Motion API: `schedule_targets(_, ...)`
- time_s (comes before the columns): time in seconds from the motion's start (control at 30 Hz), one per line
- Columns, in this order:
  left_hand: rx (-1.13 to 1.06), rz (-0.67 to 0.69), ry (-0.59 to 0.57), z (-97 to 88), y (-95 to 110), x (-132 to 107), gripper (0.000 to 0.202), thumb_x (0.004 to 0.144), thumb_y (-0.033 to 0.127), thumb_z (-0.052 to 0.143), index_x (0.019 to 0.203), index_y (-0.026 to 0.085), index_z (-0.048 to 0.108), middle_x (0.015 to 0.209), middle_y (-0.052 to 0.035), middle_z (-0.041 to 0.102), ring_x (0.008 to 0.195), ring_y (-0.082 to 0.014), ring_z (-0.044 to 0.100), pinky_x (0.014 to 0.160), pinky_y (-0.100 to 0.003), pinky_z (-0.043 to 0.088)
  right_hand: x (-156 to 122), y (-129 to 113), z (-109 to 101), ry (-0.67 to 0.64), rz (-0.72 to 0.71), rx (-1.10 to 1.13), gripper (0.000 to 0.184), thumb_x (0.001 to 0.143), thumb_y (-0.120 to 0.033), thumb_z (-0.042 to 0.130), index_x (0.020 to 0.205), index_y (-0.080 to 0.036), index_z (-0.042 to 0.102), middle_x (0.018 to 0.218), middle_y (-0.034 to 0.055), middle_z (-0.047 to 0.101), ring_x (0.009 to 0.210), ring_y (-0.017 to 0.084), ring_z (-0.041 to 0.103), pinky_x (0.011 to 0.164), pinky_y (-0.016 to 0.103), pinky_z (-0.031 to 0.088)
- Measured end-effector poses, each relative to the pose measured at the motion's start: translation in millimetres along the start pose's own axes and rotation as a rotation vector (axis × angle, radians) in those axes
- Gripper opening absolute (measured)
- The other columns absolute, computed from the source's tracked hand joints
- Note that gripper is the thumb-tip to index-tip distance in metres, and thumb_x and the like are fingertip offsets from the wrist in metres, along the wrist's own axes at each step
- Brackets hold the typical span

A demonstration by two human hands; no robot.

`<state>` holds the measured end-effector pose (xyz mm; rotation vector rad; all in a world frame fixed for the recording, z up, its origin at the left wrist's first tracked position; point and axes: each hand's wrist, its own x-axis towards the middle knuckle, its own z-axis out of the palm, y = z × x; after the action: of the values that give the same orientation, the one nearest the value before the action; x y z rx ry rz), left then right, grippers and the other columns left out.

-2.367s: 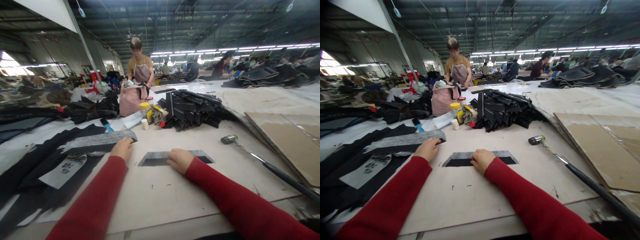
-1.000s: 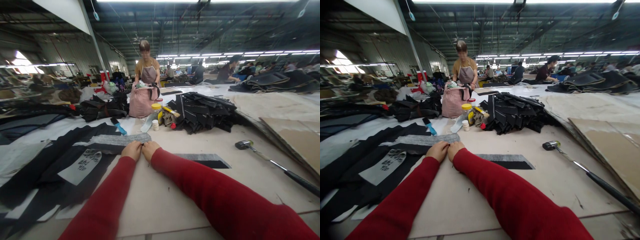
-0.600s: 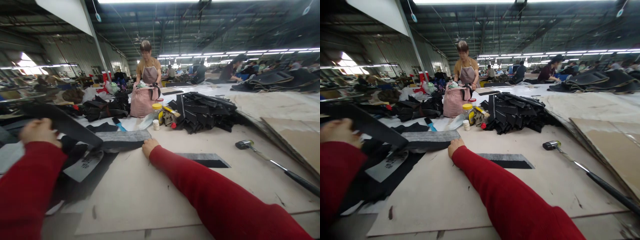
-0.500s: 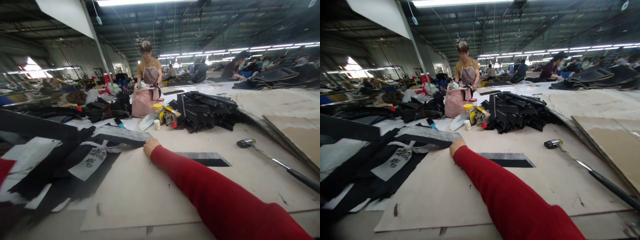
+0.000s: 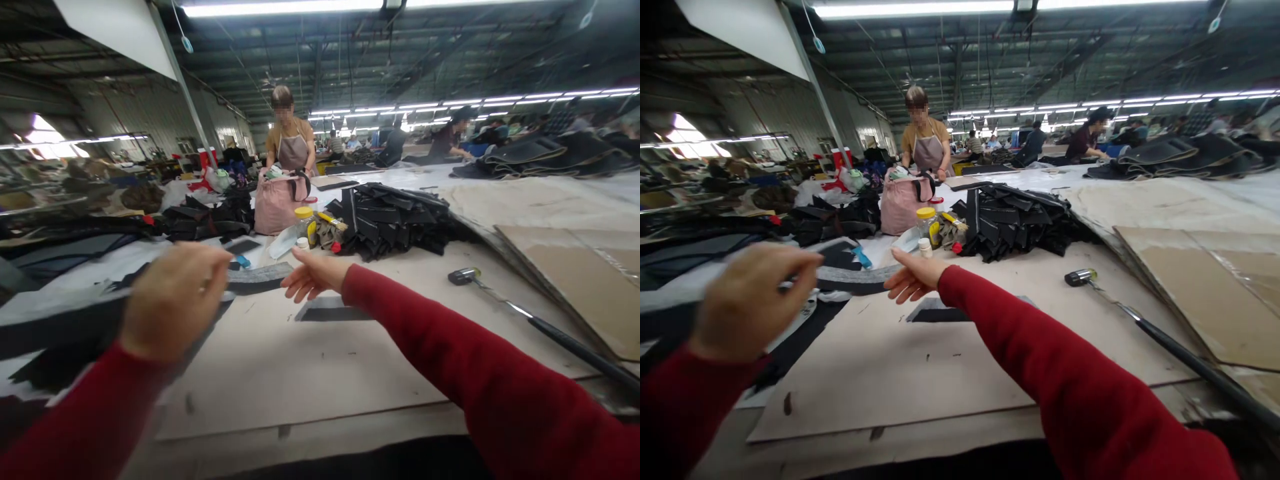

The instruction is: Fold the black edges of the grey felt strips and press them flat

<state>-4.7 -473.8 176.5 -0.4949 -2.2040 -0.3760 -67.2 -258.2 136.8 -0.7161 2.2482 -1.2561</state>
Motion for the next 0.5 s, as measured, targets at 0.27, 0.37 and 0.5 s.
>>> schedule_targets(0.27, -0.317, 0.27, -0.446, 81.8, 100, -31, 0.027, 0.075, 0.034, 0.052, 0.098, 0.02, 0.054, 0.102, -0.0063, 0.054, 0.095, -0.021, 0.048, 0.086, -0.035, 0.037, -78, 42, -11, 0.129, 0.047, 0.002, 0.012, 0.073, -0.025, 0.054, 0.071, -0.013, 0.053, 0.052, -0.0048, 0.05, 0.047, 0.007, 0.048, 0.045, 0.018, 0.038)
schedule_targets(0.37, -0.466, 0.091, -0.705, 90.4, 87, -16, 0.047, 0.071, 0.035, 0.055, 0.115, 0.021, 0.043, 0.105, -0.0048, 0.054, 0.095, -0.0205, 0.05, 0.084, -0.034, 0.039, -105, 58, -23, 0.291, -0.11, -0.07, 0.013, 0.073, -0.025, 0.052, 0.071, -0.012, 0.055, 0.058, -0.0034, 0.051, 0.055, 0.007, 0.048, 0.054, 0.02, 0.04)
schedule_targets(0.5, -0.639, -0.02, -1.097, 110.2, 58, -3, 0.03, 0.073, 0.031, 0.049, 0.101, 0.022, 0.055, 0.089, 0.0014, 0.061, 0.08, -0.016, 0.056, 0.073, -0.026, 0.044, -137, 83, -43, 0.571, -0.124, 0.055, 0.021, 0.073, -0.032, 0.052, 0.077, -0.012, 0.056, 0.063, -0.0018, 0.053, 0.057, 0.008, 0.049, 0.055, 0.021, 0.041)
